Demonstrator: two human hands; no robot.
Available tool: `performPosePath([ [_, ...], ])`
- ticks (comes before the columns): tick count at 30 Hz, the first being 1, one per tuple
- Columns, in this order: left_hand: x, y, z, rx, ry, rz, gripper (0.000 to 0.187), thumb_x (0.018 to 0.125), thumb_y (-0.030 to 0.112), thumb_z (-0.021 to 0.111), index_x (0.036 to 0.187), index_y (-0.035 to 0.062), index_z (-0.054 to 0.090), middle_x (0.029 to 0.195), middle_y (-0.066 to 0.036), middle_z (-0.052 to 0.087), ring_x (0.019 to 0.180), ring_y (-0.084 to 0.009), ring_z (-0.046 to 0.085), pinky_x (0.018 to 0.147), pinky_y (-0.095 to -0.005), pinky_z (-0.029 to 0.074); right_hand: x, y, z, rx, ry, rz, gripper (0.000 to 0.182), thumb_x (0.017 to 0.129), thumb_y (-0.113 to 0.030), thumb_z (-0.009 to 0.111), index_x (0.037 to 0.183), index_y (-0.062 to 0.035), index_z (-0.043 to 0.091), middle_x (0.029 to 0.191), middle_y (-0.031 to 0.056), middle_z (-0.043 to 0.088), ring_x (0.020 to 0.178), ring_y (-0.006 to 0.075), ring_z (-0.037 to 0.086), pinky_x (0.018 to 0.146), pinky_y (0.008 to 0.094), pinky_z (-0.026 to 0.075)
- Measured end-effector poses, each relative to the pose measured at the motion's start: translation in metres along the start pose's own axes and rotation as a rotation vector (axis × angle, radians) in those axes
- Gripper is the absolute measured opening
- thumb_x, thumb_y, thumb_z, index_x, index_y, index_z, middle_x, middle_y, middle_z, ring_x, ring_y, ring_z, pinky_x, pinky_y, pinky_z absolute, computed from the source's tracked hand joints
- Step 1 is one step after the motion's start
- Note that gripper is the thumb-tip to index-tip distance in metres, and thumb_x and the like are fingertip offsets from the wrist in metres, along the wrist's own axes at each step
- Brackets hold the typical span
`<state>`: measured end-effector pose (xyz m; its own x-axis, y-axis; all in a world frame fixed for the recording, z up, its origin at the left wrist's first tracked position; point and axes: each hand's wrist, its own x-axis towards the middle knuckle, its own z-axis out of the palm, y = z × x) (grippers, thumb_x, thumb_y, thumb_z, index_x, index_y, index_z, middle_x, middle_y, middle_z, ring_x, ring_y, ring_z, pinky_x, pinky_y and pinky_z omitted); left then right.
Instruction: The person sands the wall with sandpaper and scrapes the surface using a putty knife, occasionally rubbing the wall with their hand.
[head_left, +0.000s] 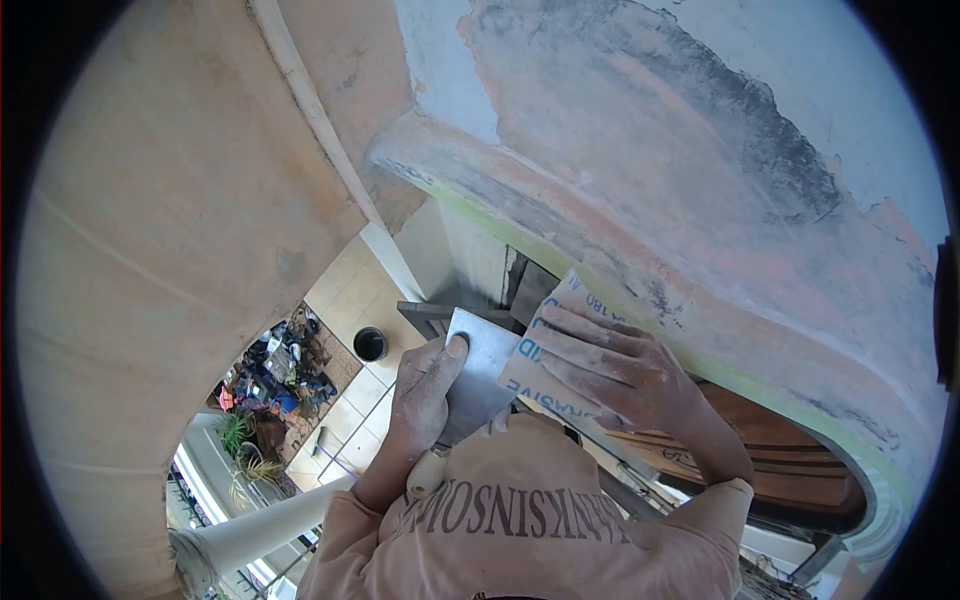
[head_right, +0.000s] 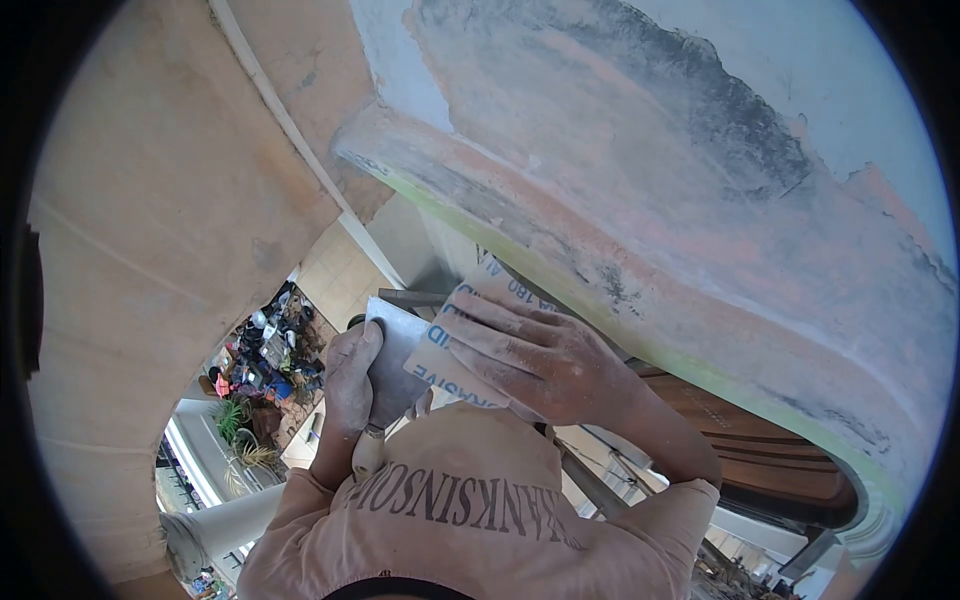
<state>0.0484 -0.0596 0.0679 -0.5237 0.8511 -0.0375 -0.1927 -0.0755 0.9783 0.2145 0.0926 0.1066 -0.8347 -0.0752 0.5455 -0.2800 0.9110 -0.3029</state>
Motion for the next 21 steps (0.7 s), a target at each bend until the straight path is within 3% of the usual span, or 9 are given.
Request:
performPosePath([
  [3,-0.002,0.003,0.004,-0.042,0.003,0.012,0.038,0.096,0.028,0.046,0.075,-0.0024,0.057,0.064,-0.002,0.056,0.060,-0.0058,0.046,0.055,-0.0236,0.036,-0.002,-0.006,0.004,-0.066,-0.098,-0.112,0.023,0.075,-0.008,0.063,0.096,0.0006,0.062,0.121,0.0123,0.055,0.119,0.0303,0.050,0.100,0.0423,0.045],
  [6,-0.001,-0.001,-0.001,-0.020,-0.018,-0.016,0.039,0.096,0.029,0.046,0.075,-0.0024,0.057,0.064,-0.002,0.055,0.060,-0.0060,0.046,0.056,-0.0233,0.036,0.001,-0.004,0.001,-0.012,-0.008,-0.060,0.027,0.074,-0.009,0.064,0.099,0.0016,0.061,0.121,0.0126,0.055,0.117,0.0319,0.051,0.096,0.0426,0.048],
  [7,-0.002,0.000,0.000,-0.003,-0.027,0.034,0.038,0.096,0.028,0.046,0.077,-0.0030,0.057,0.065,-0.002,0.056,0.060,-0.0063,0.046,0.056,-0.0232,0.037,-0.004,-0.009,0.003,-0.023,-0.110,-0.137,0.032,0.074,-0.009,0.065,0.103,0.0028,0.060,0.121,0.0132,0.056,0.117,0.0328,0.051,0.093,0.0429,0.050],
  [10,0.001,0.006,0.006,-0.050,0.023,0.008,0.037,0.096,0.027,0.046,0.078,-0.0034,0.057,0.066,-0.003,0.056,0.061,-0.0060,0.046,0.057,-0.0229,0.037,0.002,0.002,-0.003,-0.066,0.024,-0.005,0.032,0.072,-0.013,0.067,0.101,0.0019,0.063,0.117,0.0149,0.059,0.115,0.0312,0.053,0.096,0.0433,0.047],
  [19,0.005,-0.001,0.000,-0.018,-0.004,0.030,0.037,0.096,0.027,0.045,0.080,-0.0036,0.057,0.070,-0.002,0.057,0.062,-0.0051,0.047,0.057,-0.0217,0.037,-0.008,-0.015,0.008,-0.050,-0.116,-0.097,0.023,0.078,-0.012,0.065,0.098,-0.0016,0.064,0.114,0.0118,0.060,0.113,0.0274,0.055,0.095,0.0417,0.048],
  [21,0.001,-0.002,-0.001,-0.024,0.004,0.026,0.037,0.096,0.027,0.045,0.080,-0.0034,0.058,0.071,-0.002,0.057,0.064,-0.0048,0.047,0.058,-0.0213,0.037,-0.003,-0.007,0.003,-0.135,-0.028,-0.076,0.023,0.077,-0.012,0.065,0.098,-0.0016,0.063,0.114,0.0121,0.060,0.113,0.0278,0.055,0.094,0.0416,0.048],
])
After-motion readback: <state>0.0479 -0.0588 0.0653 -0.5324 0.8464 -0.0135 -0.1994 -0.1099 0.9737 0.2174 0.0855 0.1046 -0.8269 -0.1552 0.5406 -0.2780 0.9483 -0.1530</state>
